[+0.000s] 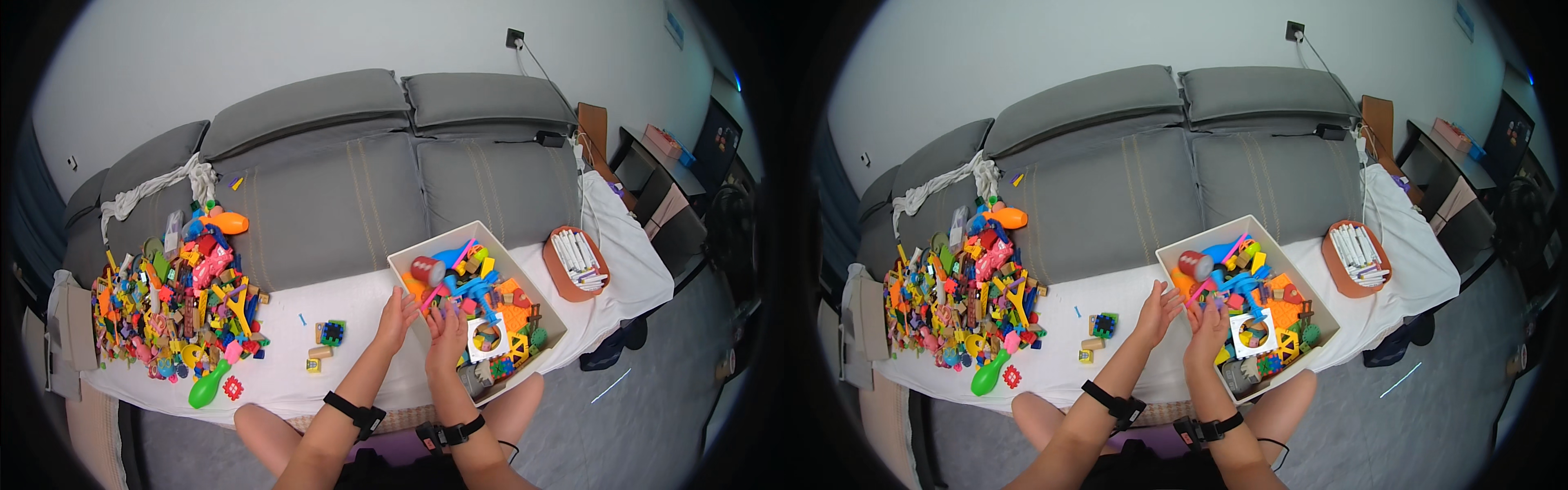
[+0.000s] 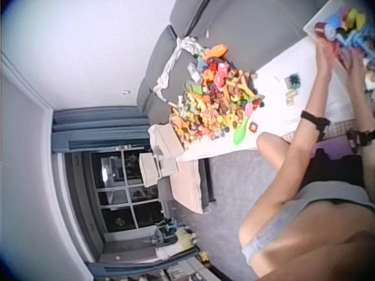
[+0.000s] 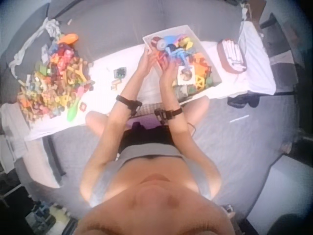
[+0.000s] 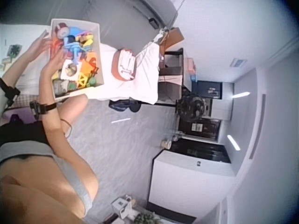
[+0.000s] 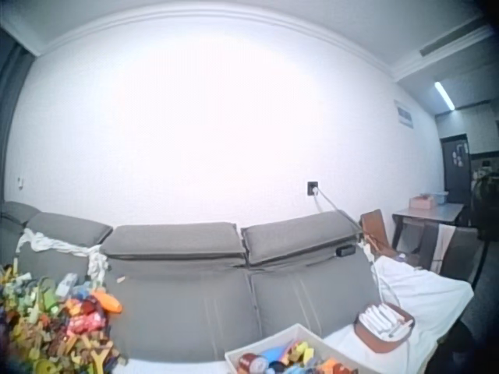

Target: The person picks up toy blocks and various plastic items from the surface of a bed and places them into a storage container.

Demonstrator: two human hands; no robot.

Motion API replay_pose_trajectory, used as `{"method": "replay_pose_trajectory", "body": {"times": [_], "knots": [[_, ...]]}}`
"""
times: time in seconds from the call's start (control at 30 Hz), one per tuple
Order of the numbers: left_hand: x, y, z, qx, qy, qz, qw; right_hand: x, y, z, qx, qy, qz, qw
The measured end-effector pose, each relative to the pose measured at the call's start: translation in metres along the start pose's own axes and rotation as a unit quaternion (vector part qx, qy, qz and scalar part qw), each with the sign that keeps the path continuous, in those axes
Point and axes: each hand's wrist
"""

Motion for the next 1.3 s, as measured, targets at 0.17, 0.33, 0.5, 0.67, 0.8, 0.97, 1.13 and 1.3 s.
{"method": "replay_pose_trajectory", "body": {"times": [0.17, 0.33, 0.5, 0.67, 0.8, 0.97, 1.13, 1.3], "knots": [[-0.012, 0.011, -0.076, 0.043, -0.103, 0.056, 0.992, 0.056, 0.008, -0.014, -0.154, 0.162, 0.043, 0.974], [-0.006, 0.037, -0.187, 0.169, -0.336, 0.185, 0.908, 0.150, 0.003, -0.022, -0.325, 0.464, 0.017, 0.824], [0.014, 0.049, -0.239, 0.231, -0.612, 0.295, 0.697, 0.197, 0.009, 0.018, -0.462, 0.626, -0.228, 0.585], [0.008, 0.039, -0.252, 0.158, -0.660, 0.237, 0.696, 0.211, 0.006, 0.026, -0.447, 0.708, -0.192, 0.512], [-0.014, 0.031, -0.275, 0.217, -0.601, 0.316, 0.702, 0.182, 0.015, 0.021, -0.350, 0.754, -0.079, 0.550], [-0.036, 0.029, -0.258, 0.350, -0.172, 0.191, 0.901, 0.167, 0.002, -0.027, -0.220, 0.506, 0.127, 0.824], [-0.017, 0.021, -0.143, 0.294, 0.072, 0.202, 0.932, 0.087, 0.028, -0.003, -0.149, 0.149, 0.286, 0.935], [-0.012, 0.017, -0.019, -0.042, 0.188, 0.084, 0.978, 0.016, 0.025, 0.003, -0.106, -0.073, 0.124, 0.984]]}}
Point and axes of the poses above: each hand's wrist, its own y-axis away from the middle knuckle, its own z-axis out of the palm, x = y × z, and after that the axes turned 5 degrees about y, right-handed
